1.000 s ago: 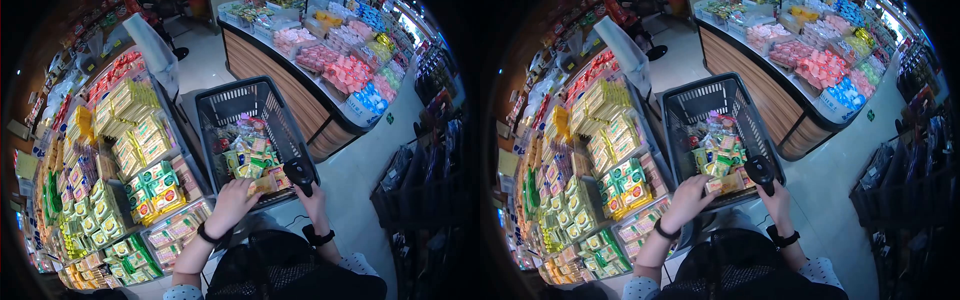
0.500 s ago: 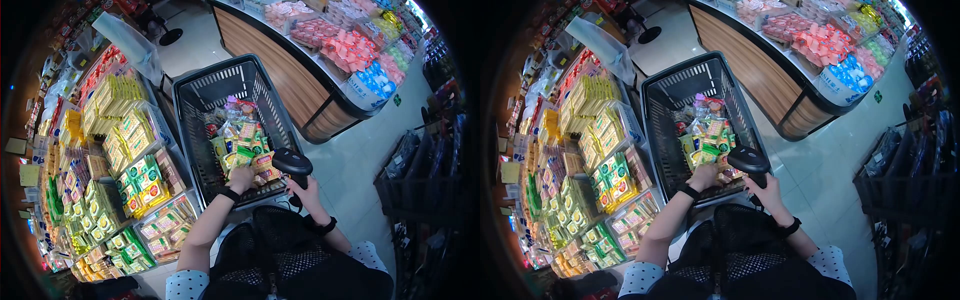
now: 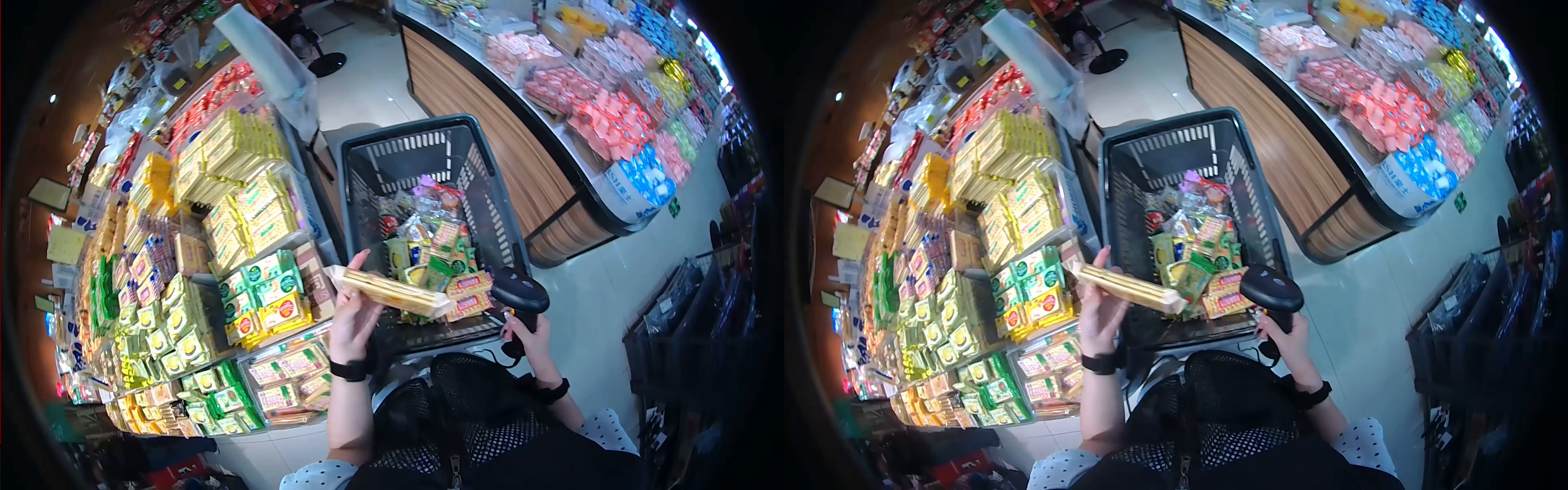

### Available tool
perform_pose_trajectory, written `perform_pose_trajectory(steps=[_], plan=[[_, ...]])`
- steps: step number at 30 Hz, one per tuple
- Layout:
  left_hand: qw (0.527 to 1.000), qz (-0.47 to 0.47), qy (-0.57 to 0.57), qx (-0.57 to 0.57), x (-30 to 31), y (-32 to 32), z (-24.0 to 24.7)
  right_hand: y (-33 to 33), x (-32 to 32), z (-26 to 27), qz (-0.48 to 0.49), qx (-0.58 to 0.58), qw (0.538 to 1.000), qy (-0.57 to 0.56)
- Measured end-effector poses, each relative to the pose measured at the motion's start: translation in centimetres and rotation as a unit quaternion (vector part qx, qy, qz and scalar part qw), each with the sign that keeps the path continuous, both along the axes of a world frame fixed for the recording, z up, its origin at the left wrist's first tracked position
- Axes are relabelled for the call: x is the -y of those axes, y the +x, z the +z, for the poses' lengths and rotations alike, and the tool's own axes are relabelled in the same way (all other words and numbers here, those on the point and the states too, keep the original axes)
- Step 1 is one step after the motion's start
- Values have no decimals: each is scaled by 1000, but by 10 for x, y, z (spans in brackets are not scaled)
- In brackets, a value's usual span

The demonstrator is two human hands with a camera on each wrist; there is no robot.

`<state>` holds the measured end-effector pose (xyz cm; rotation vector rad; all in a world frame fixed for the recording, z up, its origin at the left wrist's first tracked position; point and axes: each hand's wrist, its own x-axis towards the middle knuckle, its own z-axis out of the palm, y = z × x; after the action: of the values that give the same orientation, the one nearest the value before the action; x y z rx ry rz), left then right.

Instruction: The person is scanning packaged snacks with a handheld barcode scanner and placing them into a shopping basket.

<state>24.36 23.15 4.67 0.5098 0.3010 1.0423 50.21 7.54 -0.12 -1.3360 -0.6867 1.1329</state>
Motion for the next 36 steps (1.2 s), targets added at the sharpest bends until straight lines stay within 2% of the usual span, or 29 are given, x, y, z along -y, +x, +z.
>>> perform_pose_trajectory(steps=[1,4,6,8,12,13,14,16,17,20,23,24,26,28,30,31,32,34,36], plan=[[996,65,-57,32,11,1,3,-4,0,2,-14,34,999,-14],[977,29,-127,166,12,-7,-19,-15,-2,12,-71,22,997,-5],[980,63,-135,132,15,-11,-19,-19,-1,12,-70,23,997,-9],[965,-10,-139,221,16,-20,-18,-24,0,13,-100,33,994,-36],[966,-24,-163,197,28,-33,-12,-28,0,10,-95,35,994,-31],[950,12,-228,212,36,-34,-9,-35,-1,12,-120,75,990,-22],[940,-3,-222,258,41,-37,-12,-46,1,22,-118,77,990,-19],[923,-12,-210,321,47,-47,-14,-66,4,39,-94,40,994,-33],[923,-9,-206,325,50,-52,-10,-75,6,43,-54,35,998,-23],[923,19,-177,340,55,-69,4,-119,11,73,54,-82,995,-19],[947,33,-71,313,55,-87,11,-156,16,110,182,-133,971,-86],[944,38,-62,321,55,-95,12,-164,22,113,228,-96,965,-82],[953,17,45,300,56,-112,10,-182,30,120,293,-109,947,-69],[949,35,49,308,62,-126,17,-200,35,125,297,-126,943,-76],[971,42,92,215,70,-144,24,-216,38,132,322,-104,937,-91],[976,61,100,186,76,-147,25,-225,41,136,298,-140,939,-94],[972,89,174,133,80,-154,20,-238,43,136,283,-181,936,-101],[987,103,118,30,101,-170,34,-252,52,125,262,-220,933,-113],[979,114,163,48,109,-173,22,-262,58,123,245,-200,937,-145]])
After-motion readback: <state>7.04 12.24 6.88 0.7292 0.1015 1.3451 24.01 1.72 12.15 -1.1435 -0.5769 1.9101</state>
